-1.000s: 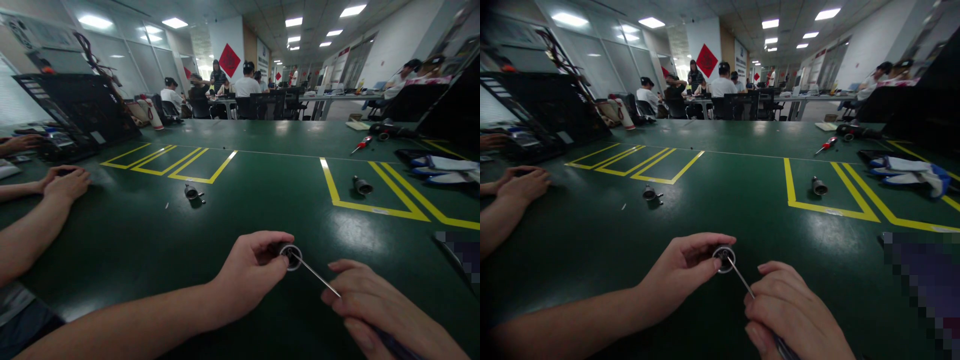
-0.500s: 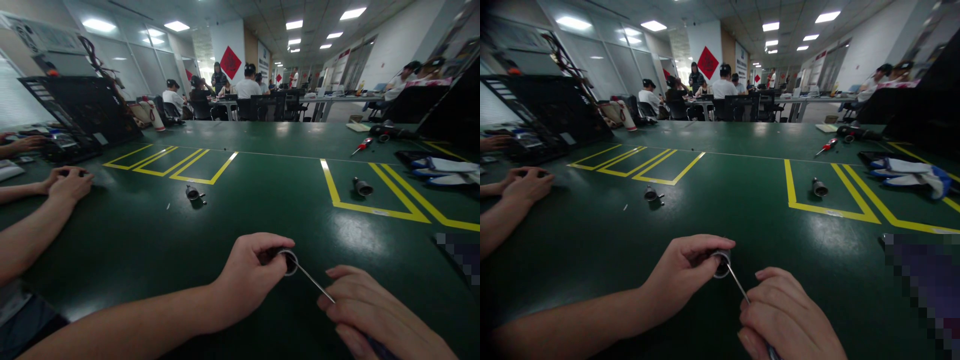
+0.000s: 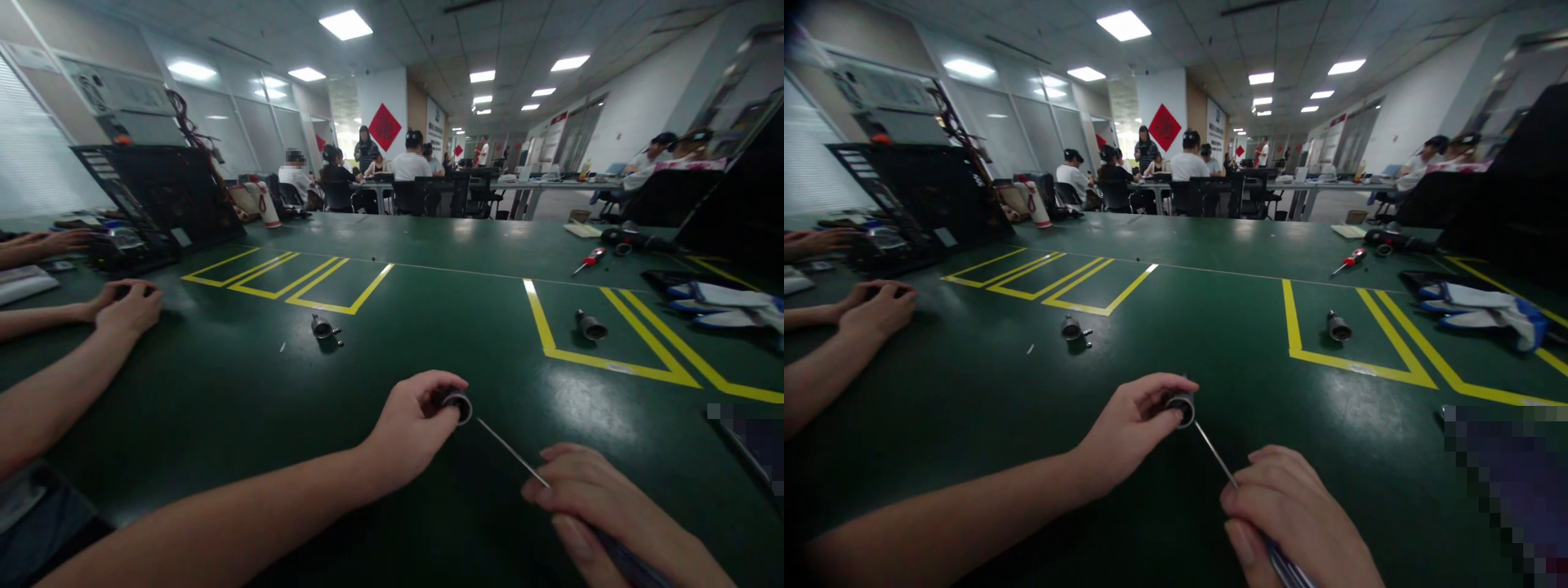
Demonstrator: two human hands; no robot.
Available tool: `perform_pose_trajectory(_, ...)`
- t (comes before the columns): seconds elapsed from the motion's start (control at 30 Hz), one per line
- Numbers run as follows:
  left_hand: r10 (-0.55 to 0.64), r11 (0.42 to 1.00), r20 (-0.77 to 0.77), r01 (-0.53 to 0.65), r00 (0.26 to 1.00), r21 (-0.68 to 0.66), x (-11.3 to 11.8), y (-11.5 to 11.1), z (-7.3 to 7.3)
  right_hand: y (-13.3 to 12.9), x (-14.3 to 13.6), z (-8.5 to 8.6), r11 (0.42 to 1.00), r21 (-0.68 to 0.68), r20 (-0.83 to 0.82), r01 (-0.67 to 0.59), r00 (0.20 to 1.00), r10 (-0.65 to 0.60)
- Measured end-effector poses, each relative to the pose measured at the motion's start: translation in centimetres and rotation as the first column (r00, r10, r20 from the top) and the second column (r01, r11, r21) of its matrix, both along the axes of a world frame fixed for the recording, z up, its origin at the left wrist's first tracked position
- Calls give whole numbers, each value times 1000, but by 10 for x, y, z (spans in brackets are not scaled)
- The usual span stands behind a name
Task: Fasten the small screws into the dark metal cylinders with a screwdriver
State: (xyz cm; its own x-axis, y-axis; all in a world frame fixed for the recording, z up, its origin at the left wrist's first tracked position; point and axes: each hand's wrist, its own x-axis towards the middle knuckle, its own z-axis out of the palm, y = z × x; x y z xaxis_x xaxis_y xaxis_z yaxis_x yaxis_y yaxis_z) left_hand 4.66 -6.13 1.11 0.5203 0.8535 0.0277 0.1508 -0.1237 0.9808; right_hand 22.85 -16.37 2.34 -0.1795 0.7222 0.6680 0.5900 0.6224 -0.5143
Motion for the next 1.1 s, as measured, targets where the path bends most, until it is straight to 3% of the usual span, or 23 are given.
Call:
perform_pose_trajectory(0.1, -17, 998, -29, 19, 999, 60, -2, 17, -10, -1, -3, -1, 992, -82, -60, 93, 993, -98)
perform_pose_trajectory(0.2, 6, 977, -117, 19, 993, 210, 4, 39, -19, 5, -3, 3, 967, -217, -124, 134, 979, -164)
perform_pose_trajectory(0.37, 160, 855, -385, 67, 909, 515, 24, 80, -16, 38, 0, 3, 845, -518, -251, 132, 921, -297)
perform_pose_trajectory(0.47, 251, 736, -482, 158, 840, 658, 37, 101, -8, 68, 0, 1, 823, -565, -474, 65, 790, -388)
perform_pose_trajectory(0.53, 290, 698, -479, 159, 829, 699, 45, 113, -6, 88, -1, 0, 841, -541, -643, 18, 636, -427)
perform_pose_trajectory(0.6, 293, 713, -462, 131, 837, 689, 51, 124, -7, 105, -1, -1, 862, -508, -744, 4, 503, -440)
perform_pose_trajectory(0.63, 286, 748, -455, 100, 843, 656, 53, 128, -8, 113, -1, -2, 875, -484, -776, -2, 463, -428)
perform_pose_trajectory(0.7, 250, 832, -440, 41, 862, 553, 56, 136, -12, 127, 0, -4, 903, -429, -825, -18, 415, -384)
perform_pose_trajectory(0.77, 232, 866, -402, 1, 886, 501, 56, 142, -17, 139, 1, -8, 923, -382, -857, -38, 390, -338)
perform_pose_trajectory(0.97, 213, 839, -350, 13, 912, 544, 51, 150, -25, 157, 3, -17, 940, -324, -880, -105, 399, -259)
perform_pose_trajectory(1.1, 148, 841, -227, -2, 963, 541, 49, 150, -27, 151, 5, -25, 935, -300, -866, -190, 466, -183)
